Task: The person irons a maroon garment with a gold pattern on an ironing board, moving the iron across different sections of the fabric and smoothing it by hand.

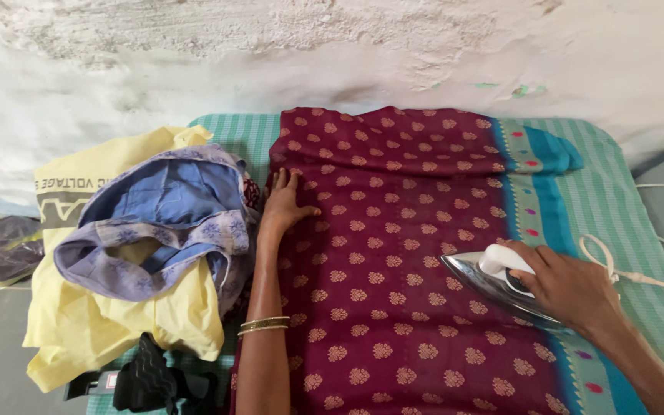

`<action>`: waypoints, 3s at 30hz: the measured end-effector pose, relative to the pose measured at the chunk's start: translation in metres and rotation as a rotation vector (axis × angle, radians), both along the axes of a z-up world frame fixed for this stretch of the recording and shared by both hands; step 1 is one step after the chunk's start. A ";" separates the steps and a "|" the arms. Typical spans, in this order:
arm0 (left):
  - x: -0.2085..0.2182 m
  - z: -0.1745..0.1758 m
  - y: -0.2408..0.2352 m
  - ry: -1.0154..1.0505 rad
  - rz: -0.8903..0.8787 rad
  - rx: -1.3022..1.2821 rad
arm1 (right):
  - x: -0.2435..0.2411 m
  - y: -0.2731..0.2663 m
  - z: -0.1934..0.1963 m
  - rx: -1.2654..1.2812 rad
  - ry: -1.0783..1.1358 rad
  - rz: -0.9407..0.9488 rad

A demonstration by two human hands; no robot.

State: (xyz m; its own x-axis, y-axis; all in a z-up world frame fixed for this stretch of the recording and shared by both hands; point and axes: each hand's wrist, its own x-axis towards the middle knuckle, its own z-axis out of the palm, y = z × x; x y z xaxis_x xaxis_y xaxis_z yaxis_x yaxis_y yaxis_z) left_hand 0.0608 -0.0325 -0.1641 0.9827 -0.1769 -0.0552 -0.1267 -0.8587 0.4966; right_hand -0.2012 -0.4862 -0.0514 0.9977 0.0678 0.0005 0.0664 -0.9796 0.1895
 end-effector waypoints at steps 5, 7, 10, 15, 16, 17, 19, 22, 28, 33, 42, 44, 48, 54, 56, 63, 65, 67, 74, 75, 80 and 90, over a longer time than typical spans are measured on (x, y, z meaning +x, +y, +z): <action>0.001 -0.007 0.006 -0.053 0.003 -0.039 | 0.004 0.023 0.001 0.005 -0.104 0.181; 0.003 -0.010 0.010 -0.089 -0.001 -0.045 | 0.008 0.034 -0.001 0.040 -0.184 0.255; 0.003 -0.009 0.017 -0.102 0.006 -0.117 | 0.019 0.051 -0.003 0.006 -0.172 0.180; -0.002 0.004 0.019 -0.078 -0.008 -0.197 | 0.034 0.077 -0.004 0.061 -0.211 0.370; -0.003 0.008 0.018 -0.078 -0.002 -0.198 | 0.037 0.082 -0.005 0.060 -0.209 0.376; -0.005 0.013 0.016 -0.071 0.013 -0.193 | 0.037 0.089 -0.007 0.021 -0.171 0.385; -0.009 0.024 0.009 -0.061 0.030 -0.189 | 0.039 0.102 -0.011 -0.019 -0.131 0.395; -0.022 0.051 -0.003 -0.089 -0.005 -0.207 | 0.046 0.121 -0.014 0.078 -0.228 0.391; -0.040 0.093 -0.007 0.025 0.030 -0.341 | 0.076 0.156 -0.014 0.044 0.018 0.314; -0.039 0.093 0.002 -0.227 -0.068 -0.331 | 0.066 0.174 -0.022 0.025 -0.031 0.759; -0.053 0.120 0.012 -0.257 -0.031 -0.421 | 0.099 0.214 -0.016 0.036 0.116 0.390; -0.056 0.123 0.014 -0.294 -0.031 -0.409 | 0.105 0.221 -0.014 0.061 0.053 0.450; -0.056 0.125 0.018 -0.366 -0.051 -0.371 | 0.105 0.226 -0.016 -0.050 0.198 0.645; -0.059 0.131 0.018 -0.285 -0.001 -0.365 | 0.088 0.223 -0.021 0.098 0.008 0.983; -0.060 0.133 0.019 -0.293 -0.007 -0.353 | 0.091 0.231 -0.017 0.068 0.030 0.909; -0.060 0.131 0.023 -0.320 -0.016 -0.374 | 0.095 0.261 0.000 0.117 -0.067 0.587; -0.059 0.131 0.025 -0.324 -0.017 -0.366 | 0.090 0.263 0.001 0.055 0.008 0.620; -0.059 0.131 0.026 -0.325 -0.018 -0.357 | 0.084 0.262 0.000 -0.005 0.084 0.652; -0.061 0.131 0.029 -0.309 0.010 -0.369 | 0.070 0.253 -0.012 0.201 -0.048 1.121; -0.061 0.131 0.029 -0.308 0.012 -0.371 | 0.073 0.255 -0.013 0.157 -0.005 1.091; -0.061 0.134 0.029 -0.309 0.010 -0.348 | 0.096 0.274 -0.010 0.128 -0.140 0.911; -0.064 0.138 0.029 -0.271 0.006 -0.349 | 0.099 0.272 -0.011 0.182 -0.138 1.004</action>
